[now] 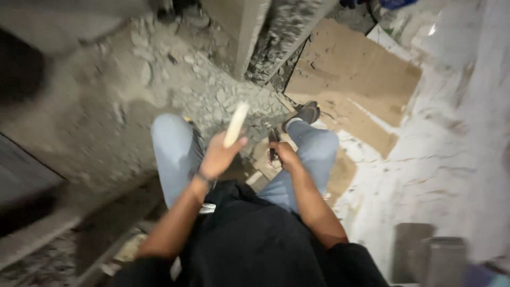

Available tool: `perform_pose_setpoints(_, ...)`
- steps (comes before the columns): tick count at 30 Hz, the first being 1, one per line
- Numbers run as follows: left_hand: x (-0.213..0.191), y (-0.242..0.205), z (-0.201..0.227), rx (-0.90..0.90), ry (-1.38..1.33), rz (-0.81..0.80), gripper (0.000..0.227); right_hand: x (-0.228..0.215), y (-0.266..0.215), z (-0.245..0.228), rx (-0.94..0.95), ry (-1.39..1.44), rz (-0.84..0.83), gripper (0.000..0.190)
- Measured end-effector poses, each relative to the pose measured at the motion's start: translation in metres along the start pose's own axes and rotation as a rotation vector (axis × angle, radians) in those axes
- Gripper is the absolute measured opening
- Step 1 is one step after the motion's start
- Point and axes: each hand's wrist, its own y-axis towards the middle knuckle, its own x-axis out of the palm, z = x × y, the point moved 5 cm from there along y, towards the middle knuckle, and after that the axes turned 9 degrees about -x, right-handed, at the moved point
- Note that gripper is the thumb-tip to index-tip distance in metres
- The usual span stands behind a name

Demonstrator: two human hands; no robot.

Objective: Using a hammer and a white rod to chip away concrete from a wall or pillar.

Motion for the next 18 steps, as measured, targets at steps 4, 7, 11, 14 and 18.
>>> perform_pose_setpoints(4,-0.048,-0.1,0.029,0.497,0.547,0.713,0.044,-0.011,0.036,0.032,-0.14,-0.374,-0.04,0.032)
perform_pose_setpoints(7,-0.076,-0.118,-0.005,0.423,0.796,0.895,0.056,-0.004,0.066,0.038,-0.257,-0.573,-0.122,0.043)
perform_pose_setpoints(11,-0.074,-0.133,-0.008,0.12,0.559,0.788,0.065,0.021,0.031,0.009,-0.235,-0.628,-0.255,0.034)
perform_pose_setpoints(14,-0.087,-0.104,-0.036,0.129,0.649,0.868,0.067,0.037,-0.011,-0.018,-0.417,-1.039,-0.45,0.037)
perform_pose_setpoints(18,-0.083,-0.102,-0.037,0.134,0.563,0.951,0.062,-0.005,0.11,0.099,-0.356,-0.975,-0.465,0.038)
